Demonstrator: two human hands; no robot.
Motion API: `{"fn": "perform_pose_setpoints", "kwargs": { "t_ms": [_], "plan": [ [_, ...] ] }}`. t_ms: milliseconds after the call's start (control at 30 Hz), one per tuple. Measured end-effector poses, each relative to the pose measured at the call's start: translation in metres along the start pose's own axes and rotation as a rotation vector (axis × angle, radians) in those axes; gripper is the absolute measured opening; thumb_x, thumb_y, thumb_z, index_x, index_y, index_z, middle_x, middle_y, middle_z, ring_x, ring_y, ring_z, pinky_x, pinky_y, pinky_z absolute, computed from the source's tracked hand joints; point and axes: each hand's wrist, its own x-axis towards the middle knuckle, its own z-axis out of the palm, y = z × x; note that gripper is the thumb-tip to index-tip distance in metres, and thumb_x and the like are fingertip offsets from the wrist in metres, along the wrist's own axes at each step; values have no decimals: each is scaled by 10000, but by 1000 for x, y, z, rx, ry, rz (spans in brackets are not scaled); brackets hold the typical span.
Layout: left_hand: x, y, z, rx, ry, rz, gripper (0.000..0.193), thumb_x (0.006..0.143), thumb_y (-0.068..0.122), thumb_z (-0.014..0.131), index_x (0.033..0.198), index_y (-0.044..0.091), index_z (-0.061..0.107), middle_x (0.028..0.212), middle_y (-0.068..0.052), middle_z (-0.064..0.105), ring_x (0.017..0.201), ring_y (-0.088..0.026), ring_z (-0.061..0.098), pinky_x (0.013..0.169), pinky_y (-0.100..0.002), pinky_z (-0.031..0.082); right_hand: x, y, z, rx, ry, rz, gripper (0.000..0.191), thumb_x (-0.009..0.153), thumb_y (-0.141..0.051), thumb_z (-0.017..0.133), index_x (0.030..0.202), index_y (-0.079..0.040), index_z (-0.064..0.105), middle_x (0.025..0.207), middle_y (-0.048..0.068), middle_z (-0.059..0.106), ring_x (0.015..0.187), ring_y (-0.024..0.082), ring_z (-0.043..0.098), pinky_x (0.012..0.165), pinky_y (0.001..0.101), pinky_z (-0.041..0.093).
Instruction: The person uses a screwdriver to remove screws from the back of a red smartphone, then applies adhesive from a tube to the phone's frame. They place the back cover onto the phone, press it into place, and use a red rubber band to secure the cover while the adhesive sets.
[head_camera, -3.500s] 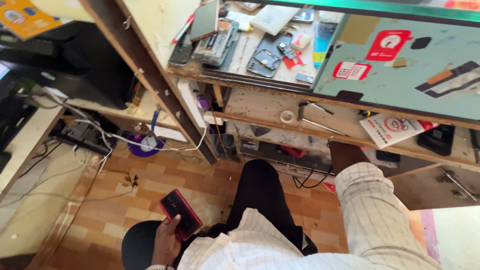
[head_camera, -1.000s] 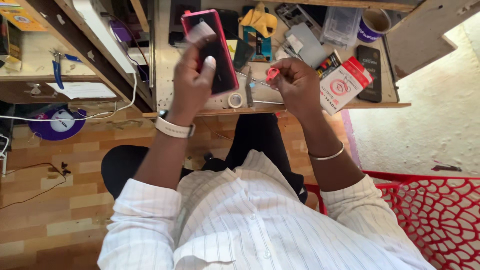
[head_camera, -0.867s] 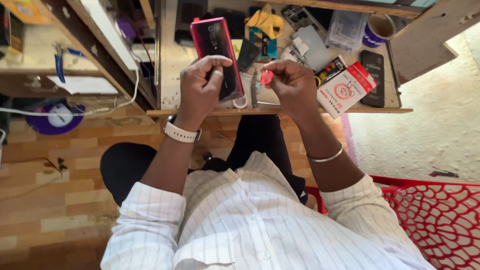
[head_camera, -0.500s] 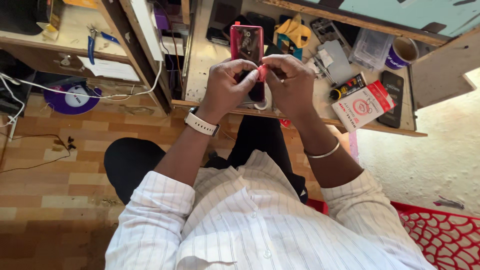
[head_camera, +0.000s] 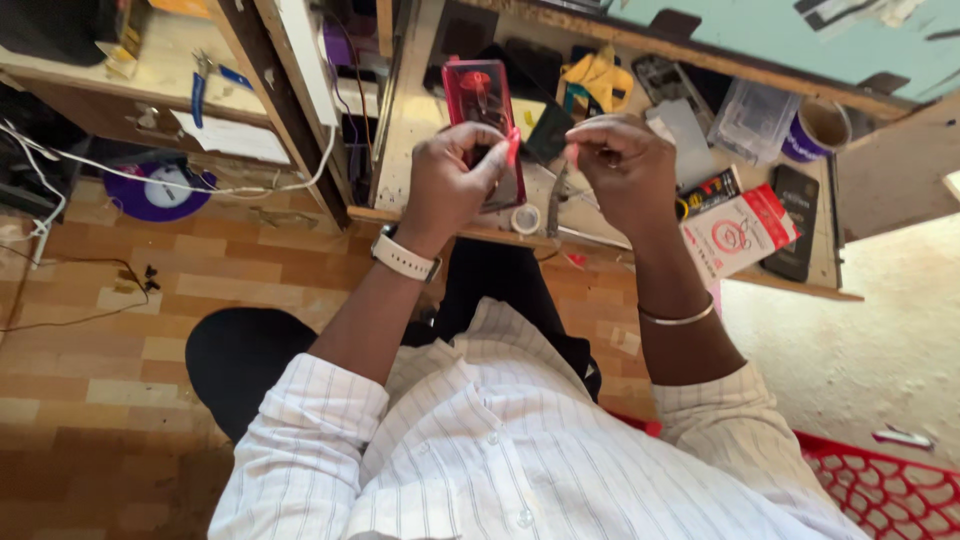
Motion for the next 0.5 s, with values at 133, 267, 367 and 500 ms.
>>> {"fn": "perform_pose_setpoints", "kwargs": {
  "t_ms": [133, 267, 367, 500],
  "plan": [
    [0, 3, 7, 37, -27, 53, 100, 936, 96, 751, 975, 3, 749, 799, -24, 760, 690, -36, 664, 631, -218, 545, 10, -8, -1, 87, -143, -177, 187, 919, 72, 767, 1067, -41, 765, 1166, 89, 711, 1002, 117, 700, 833, 260, 593],
    [0, 7, 12, 26, -47, 55, 98, 945, 83, 730, 997, 1, 743, 825, -21, 761, 716, -34, 676, 647, -207, 550, 9, -12, 16, 147, -184, -187, 156, 904, 37, 810, 1030, -43, 764, 1116, 82, 715, 955, 129, 712, 804, 251, 608],
    [0, 10, 13, 10, -38, -18, 100, 953, 90, 732, 991, -1, 749, 781, -5, 721, 678, -33, 619, 601, -197, 500, 5, -10, 21, 217, -129, 3, 146, 872, 33, 781, 991, -49, 759, 1056, 62, 734, 913, 129, 727, 793, 250, 615],
    [1, 14, 14, -40, 19, -125, 104, 967, 107, 719, 966, 7, 751, 706, 22, 669, 607, -30, 566, 541, -197, 446, -2, 4, -4, -53, 28, -126, 118, 847, 0, 805, 949, -38, 757, 1014, 77, 747, 873, 169, 745, 775, 268, 616]
  ]
}}
